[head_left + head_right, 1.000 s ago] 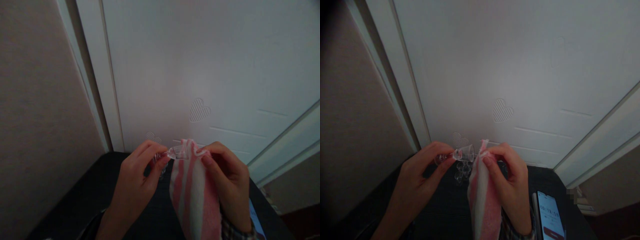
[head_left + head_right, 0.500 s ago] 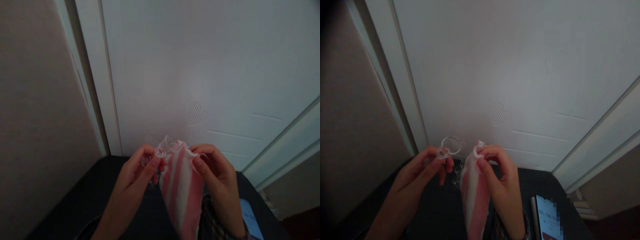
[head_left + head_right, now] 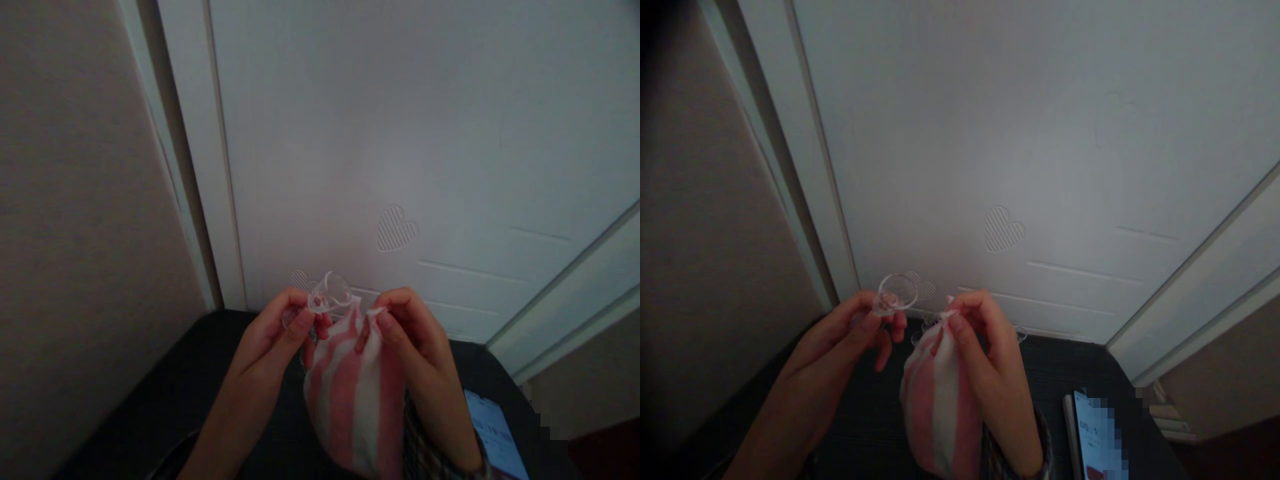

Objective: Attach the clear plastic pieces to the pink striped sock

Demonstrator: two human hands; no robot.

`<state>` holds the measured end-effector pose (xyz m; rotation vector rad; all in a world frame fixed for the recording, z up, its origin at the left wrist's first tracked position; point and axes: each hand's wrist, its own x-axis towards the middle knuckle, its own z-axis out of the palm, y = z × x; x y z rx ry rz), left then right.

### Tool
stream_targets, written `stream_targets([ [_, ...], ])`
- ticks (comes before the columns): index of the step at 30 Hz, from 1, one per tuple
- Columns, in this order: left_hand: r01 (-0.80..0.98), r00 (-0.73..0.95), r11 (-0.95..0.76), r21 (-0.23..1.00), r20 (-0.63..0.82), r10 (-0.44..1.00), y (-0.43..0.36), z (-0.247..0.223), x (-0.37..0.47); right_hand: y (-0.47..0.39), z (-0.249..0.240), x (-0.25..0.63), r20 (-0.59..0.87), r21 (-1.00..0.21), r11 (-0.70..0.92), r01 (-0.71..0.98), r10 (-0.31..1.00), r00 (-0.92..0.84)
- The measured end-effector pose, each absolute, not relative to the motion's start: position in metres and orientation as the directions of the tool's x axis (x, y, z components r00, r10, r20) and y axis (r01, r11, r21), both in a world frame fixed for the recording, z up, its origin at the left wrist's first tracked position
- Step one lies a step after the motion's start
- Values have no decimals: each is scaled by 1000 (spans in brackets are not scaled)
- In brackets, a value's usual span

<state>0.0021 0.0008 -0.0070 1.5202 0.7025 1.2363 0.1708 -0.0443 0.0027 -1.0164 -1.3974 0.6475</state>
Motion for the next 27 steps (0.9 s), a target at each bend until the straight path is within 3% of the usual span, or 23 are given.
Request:
stream_targets([
  [9,-200,355,-197,960,258,899,-1,-1,12,-44,3,165,443,-873,405,270,891,97],
  [17,-295,381,-75,953,189,905,-1,-1,13,-42,9,166,547,-740,493,458,837,-17],
  [27,-204,332,-180,962,241,912,0,0,12,-45,7,167,462,-804,413,427,887,11],
])
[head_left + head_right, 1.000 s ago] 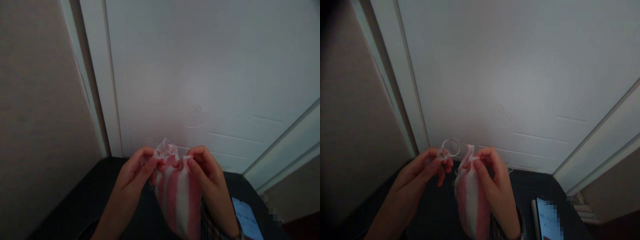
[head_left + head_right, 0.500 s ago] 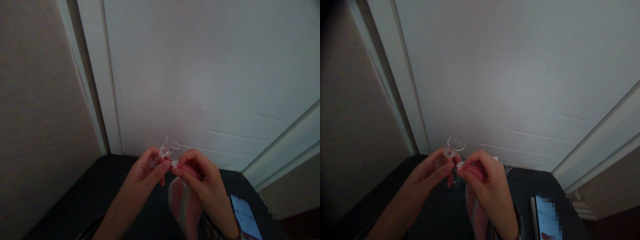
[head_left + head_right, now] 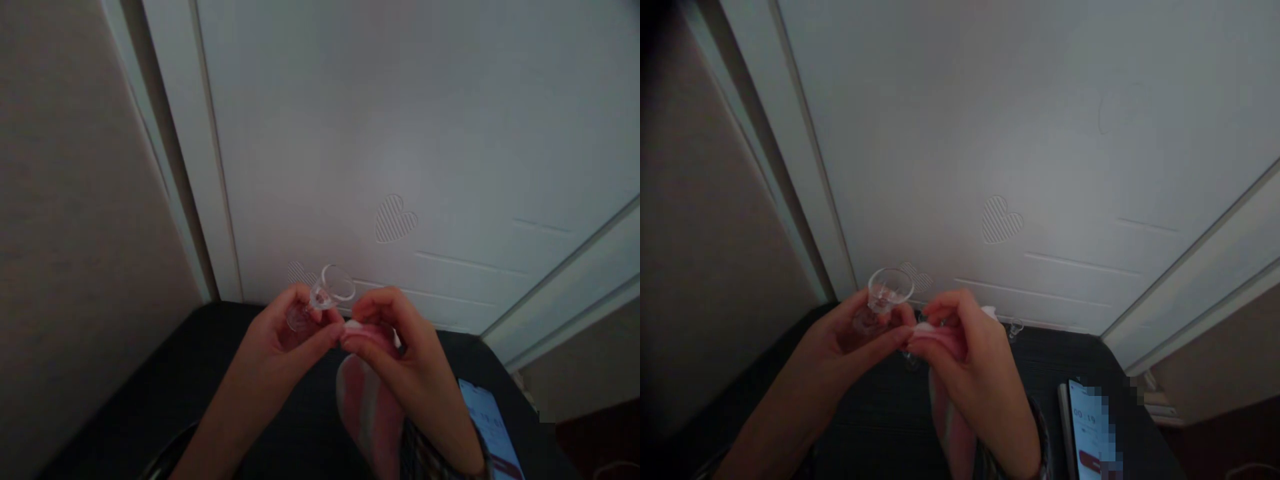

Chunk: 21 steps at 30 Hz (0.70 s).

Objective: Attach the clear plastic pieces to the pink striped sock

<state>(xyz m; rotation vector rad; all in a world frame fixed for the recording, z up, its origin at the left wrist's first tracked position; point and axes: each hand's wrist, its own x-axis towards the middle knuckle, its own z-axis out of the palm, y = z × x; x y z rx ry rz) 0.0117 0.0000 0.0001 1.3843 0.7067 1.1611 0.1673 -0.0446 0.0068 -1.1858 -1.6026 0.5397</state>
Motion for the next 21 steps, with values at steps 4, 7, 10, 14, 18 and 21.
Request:
stream_targets([
  [4,-206,296,-219,954,274,915,1,1,11,-41,7,169,429,-769,400,499,901,-62],
  [7,-202,290,-219,955,272,918,3,0,11,-38,5,167,445,-740,382,554,895,-24],
  [10,-175,292,-241,955,284,913,5,0,10,-37,4,167,484,-749,387,538,874,45],
  [14,-48,311,-329,943,327,892,5,-1,3,-41,4,172,535,-805,415,424,817,214],
  [18,121,412,-376,919,298,861,7,-2,-3,-48,5,176,609,-758,436,486,740,285],
  [21,164,475,-401,901,285,833,7,-2,-2,-50,4,175,654,-712,474,518,717,242],
])
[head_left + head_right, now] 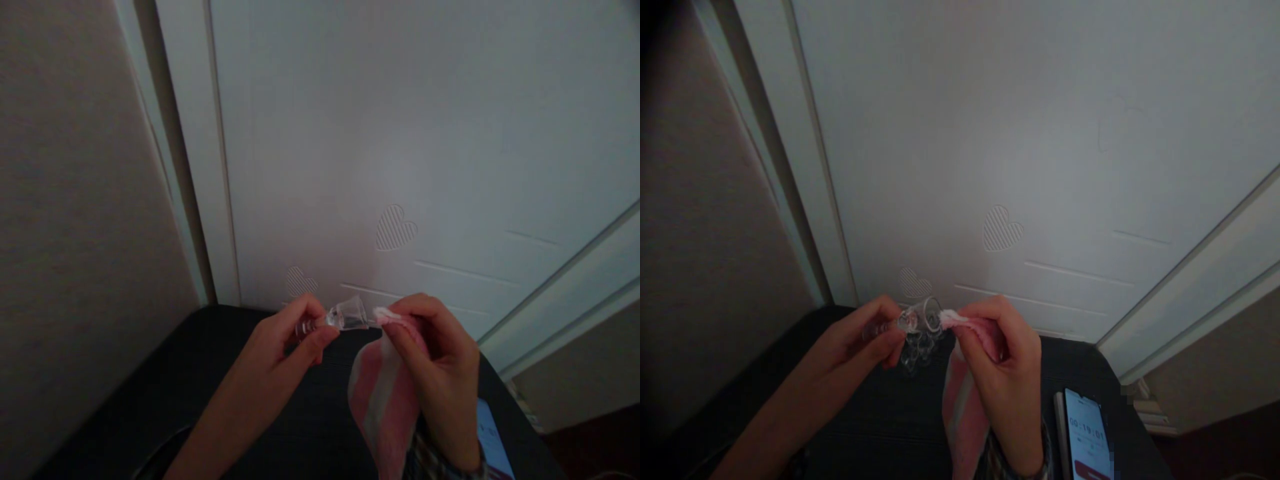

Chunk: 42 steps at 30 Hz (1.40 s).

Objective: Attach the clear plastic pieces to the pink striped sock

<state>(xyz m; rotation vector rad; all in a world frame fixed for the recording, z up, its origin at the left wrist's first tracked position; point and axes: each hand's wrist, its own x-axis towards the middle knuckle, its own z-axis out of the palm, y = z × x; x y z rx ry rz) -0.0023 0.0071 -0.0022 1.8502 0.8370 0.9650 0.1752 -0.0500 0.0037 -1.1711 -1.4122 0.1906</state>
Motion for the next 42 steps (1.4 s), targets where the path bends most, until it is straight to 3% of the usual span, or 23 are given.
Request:
stream_targets([
  [9,279,506,-536,797,352,787,2,-2,2,-48,7,179,737,-544,572,615,675,24],
  [17,246,444,-614,750,476,759,0,-3,5,-50,5,195,551,-666,528,527,825,-130],
  [29,193,367,-639,745,549,751,-5,-5,7,-54,5,194,543,-736,533,417,833,-107],
  [42,215,326,-564,797,486,811,-9,-1,12,-54,7,188,552,-740,521,425,832,-58],
])
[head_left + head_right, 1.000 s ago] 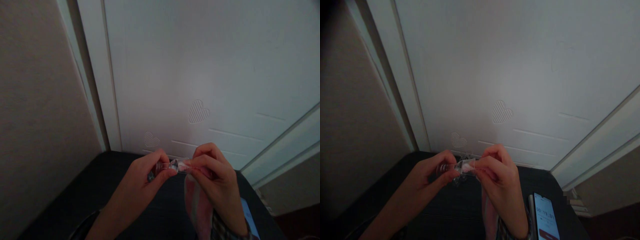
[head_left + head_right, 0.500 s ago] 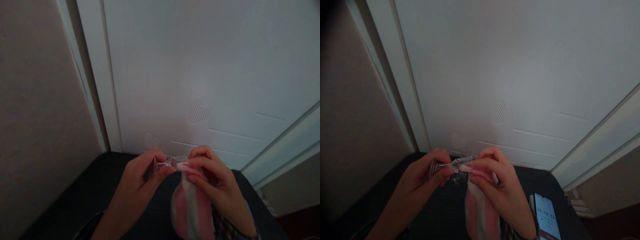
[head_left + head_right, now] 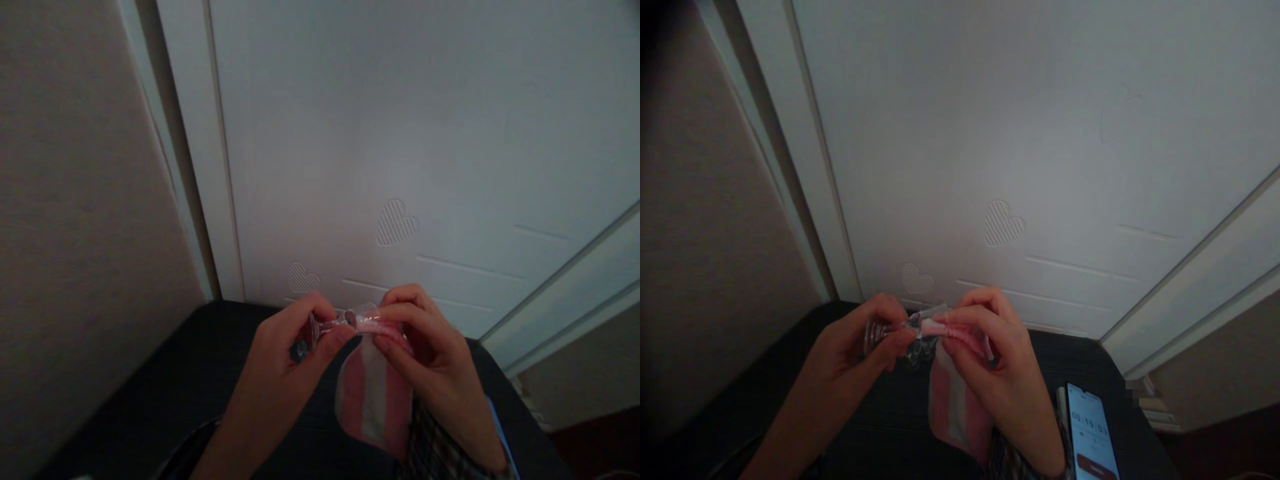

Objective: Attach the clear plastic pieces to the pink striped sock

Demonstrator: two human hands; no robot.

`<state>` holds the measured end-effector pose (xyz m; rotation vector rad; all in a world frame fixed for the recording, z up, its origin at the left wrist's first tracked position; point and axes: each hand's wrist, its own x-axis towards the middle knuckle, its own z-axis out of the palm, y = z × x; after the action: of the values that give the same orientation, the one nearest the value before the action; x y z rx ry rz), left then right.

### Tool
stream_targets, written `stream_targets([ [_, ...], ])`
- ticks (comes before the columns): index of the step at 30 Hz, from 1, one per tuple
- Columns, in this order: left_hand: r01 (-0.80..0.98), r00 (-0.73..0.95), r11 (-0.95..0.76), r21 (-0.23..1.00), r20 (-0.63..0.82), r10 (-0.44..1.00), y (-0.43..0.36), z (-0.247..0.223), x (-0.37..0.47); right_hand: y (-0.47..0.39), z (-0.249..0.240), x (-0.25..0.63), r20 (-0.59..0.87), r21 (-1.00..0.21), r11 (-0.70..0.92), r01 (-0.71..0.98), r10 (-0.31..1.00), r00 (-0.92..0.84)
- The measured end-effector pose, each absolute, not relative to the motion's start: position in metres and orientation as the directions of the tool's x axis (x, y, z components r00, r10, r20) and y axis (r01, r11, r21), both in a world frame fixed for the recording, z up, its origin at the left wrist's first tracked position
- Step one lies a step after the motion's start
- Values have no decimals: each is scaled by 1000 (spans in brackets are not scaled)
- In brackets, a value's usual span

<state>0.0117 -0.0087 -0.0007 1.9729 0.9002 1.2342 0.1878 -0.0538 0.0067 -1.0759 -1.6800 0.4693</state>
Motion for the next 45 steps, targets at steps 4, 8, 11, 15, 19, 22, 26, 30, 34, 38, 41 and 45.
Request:
stream_targets([
  [4,133,330,-547,826,484,811,-8,-2,12,-58,8,188,533,-756,520,398,842,-85],
  [8,14,313,-484,875,456,833,-8,-6,12,-60,10,188,529,-755,525,394,842,-107],
  [11,-116,304,-374,920,391,869,-8,-9,15,-59,10,185,543,-743,533,405,834,-99],
  [15,-232,335,-252,939,321,886,-8,-10,20,-57,12,179,606,-694,560,453,794,-53],
  [19,-183,367,-257,949,309,877,-7,-9,19,-56,12,176,652,-638,576,510,757,-39],
  [22,-39,377,-353,935,341,861,-6,-8,17,-55,11,177,658,-631,579,516,752,-38],
  [26,160,329,-500,851,431,840,-9,-8,17,-54,11,179,656,-644,572,508,755,-19],
  [30,287,222,-619,732,577,786,-13,-9,19,-54,12,179,648,-648,560,516,762,-13],
  [34,319,224,-679,661,644,732,-14,-10,19,-55,11,179,625,-672,553,492,780,-22],
  [38,304,189,-675,672,653,734,-14,-11,17,-56,11,181,600,-703,557,443,798,-52],
  [41,276,181,-663,696,640,747,-14,-8,16,-56,11,182,584,-712,556,428,808,-79],
  [45,283,175,-644,711,622,763,-14,-3,16,-55,11,180,599,-702,563,436,798,-65],
])
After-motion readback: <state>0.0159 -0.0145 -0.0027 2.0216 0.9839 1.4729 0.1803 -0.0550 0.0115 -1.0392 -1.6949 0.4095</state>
